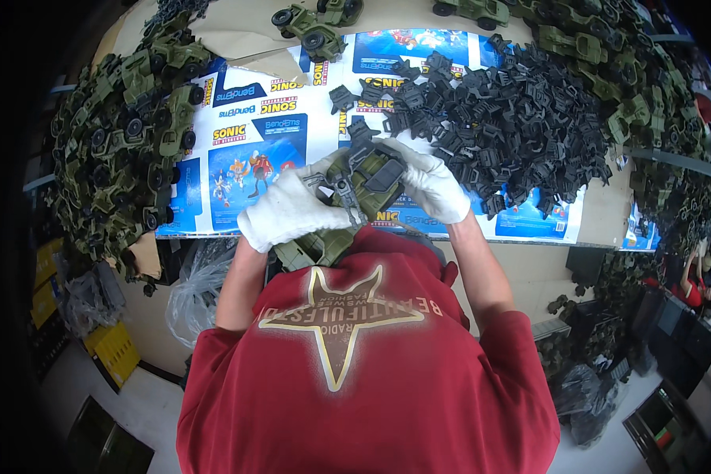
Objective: The person assembles small green toy cars from plastic components at a workstation by hand, producing a pile of assembled cars.
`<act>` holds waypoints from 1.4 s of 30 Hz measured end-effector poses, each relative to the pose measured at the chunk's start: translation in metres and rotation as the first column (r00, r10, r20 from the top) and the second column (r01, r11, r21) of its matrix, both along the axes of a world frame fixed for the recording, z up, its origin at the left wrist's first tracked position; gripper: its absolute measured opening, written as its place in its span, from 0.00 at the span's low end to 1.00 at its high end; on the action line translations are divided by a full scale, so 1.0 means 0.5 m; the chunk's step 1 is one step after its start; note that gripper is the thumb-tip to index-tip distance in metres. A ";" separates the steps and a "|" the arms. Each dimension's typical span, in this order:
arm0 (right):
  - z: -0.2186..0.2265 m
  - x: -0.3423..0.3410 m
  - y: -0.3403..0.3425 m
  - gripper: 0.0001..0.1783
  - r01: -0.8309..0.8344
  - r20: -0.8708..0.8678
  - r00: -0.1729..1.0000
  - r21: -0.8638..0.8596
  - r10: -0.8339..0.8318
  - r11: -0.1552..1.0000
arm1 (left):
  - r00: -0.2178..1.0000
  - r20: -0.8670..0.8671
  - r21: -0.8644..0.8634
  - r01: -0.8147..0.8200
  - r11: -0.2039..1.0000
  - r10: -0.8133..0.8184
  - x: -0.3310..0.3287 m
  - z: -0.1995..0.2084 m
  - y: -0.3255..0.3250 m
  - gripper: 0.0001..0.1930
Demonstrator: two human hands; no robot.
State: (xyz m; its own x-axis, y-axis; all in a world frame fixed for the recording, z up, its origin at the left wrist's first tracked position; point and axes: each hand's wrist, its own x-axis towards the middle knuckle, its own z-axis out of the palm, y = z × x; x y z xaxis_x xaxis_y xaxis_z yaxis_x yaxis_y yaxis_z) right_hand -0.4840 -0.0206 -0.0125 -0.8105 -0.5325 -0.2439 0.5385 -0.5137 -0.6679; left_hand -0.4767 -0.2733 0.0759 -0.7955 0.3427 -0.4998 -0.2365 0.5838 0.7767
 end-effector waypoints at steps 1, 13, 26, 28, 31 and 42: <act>-0.001 0.001 0.002 0.42 -0.007 0.002 1.000 0.005 0.007 1.000 | 0.999 0.042 -0.083 0.023 0.996 -0.020 -0.002 0.007 0.002 0.50; 0.000 -0.024 0.008 0.41 -0.084 -0.220 0.966 0.240 0.138 0.967 | 0.999 -0.051 0.050 -0.010 0.999 0.012 -0.005 -0.040 0.000 0.48; 0.060 -0.023 -0.125 0.28 0.310 -0.300 0.937 0.483 -0.178 0.819 | 0.866 -0.443 0.481 0.013 0.876 0.231 -0.027 -0.119 0.021 0.69; 0.055 -0.022 -0.118 0.29 0.347 -0.381 0.913 0.535 -0.146 0.770 | 0.968 -0.059 0.662 -0.147 0.735 0.246 -0.030 -0.116 0.035 0.63; 0.048 -0.018 -0.109 0.25 0.563 -0.729 0.684 0.543 0.017 0.623 | 0.946 -0.133 0.618 -0.153 0.771 0.295 -0.027 -0.130 0.041 0.59; 0.068 0.002 -0.154 0.19 0.538 -0.745 0.666 0.443 -0.039 0.717 | 0.840 -0.421 0.503 -0.098 0.859 0.342 0.016 -0.127 0.016 0.54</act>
